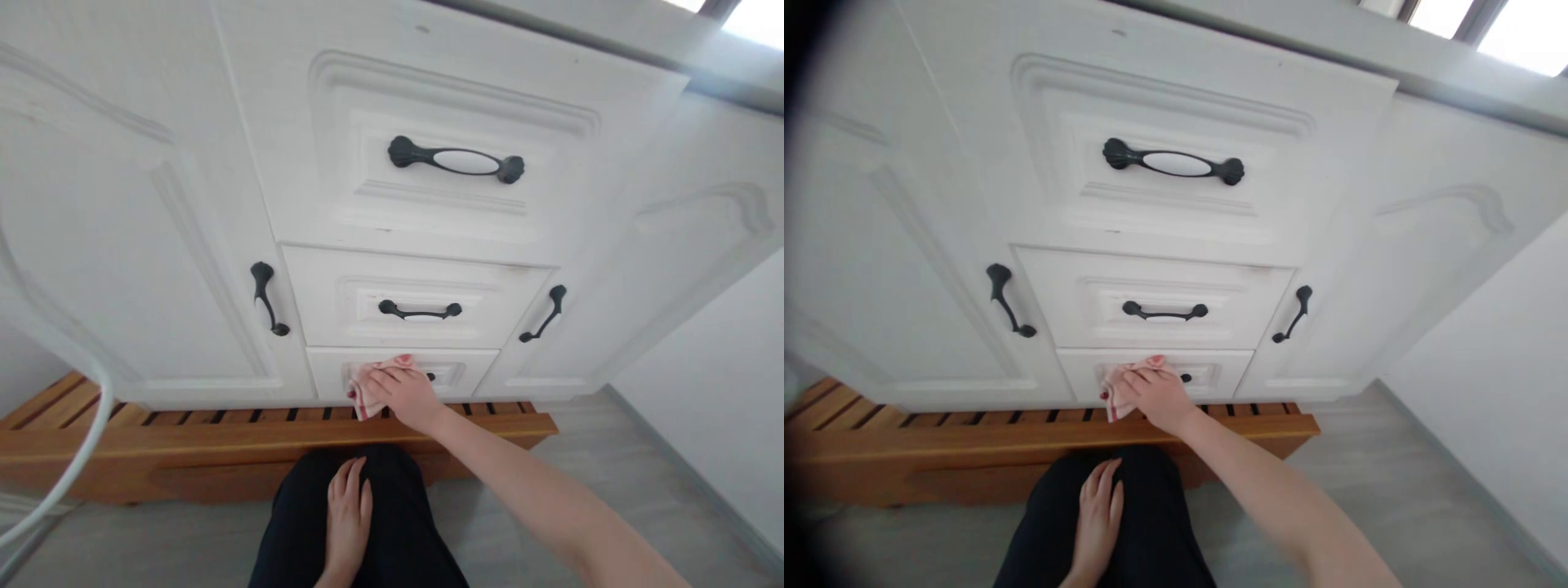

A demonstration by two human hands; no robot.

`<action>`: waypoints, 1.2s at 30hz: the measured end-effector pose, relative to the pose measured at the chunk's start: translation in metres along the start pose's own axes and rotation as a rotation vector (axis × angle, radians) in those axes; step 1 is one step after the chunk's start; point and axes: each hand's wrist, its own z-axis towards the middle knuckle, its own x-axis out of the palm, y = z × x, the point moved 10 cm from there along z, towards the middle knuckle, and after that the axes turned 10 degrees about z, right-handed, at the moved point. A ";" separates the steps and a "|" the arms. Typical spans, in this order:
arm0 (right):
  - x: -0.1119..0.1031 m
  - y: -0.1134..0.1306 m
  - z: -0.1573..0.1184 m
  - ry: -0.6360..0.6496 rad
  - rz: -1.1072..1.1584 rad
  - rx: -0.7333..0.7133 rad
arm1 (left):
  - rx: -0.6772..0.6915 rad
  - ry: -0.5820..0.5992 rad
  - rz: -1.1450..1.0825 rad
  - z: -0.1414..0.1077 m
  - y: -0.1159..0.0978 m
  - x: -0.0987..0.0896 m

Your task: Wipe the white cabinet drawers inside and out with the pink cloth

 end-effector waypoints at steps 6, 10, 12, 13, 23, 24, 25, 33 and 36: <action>-0.028 -0.078 -0.098 0.093 -0.122 0.282 | -0.023 -0.007 -0.013 0.001 0.000 -0.002; -0.017 -0.102 -0.154 0.093 -0.137 0.428 | -0.019 -0.011 -0.012 0.000 0.000 0.000; -0.007 -0.098 -0.168 0.073 -0.124 0.439 | -0.013 -0.017 -0.010 -0.001 0.001 0.001; -0.003 -0.095 -0.172 0.052 -0.122 0.454 | -0.011 -0.018 -0.009 -0.002 0.001 0.002; 0.038 0.002 -0.081 -0.042 0.077 0.209 | 0.017 0.010 0.036 -0.003 0.001 0.011; 0.050 0.015 -0.060 -0.028 0.106 0.169 | 0.025 0.011 0.043 -0.003 0.000 0.012; 0.062 0.025 -0.039 -0.014 0.133 0.136 | 0.027 0.012 0.050 -0.003 0.001 0.012; 0.112 0.016 0.009 0.069 0.212 0.072 | 0.015 0.027 0.070 0.001 -0.001 0.005; 0.093 -0.021 -0.053 0.109 0.154 0.128 | 0.010 0.016 0.058 0.001 -0.001 0.005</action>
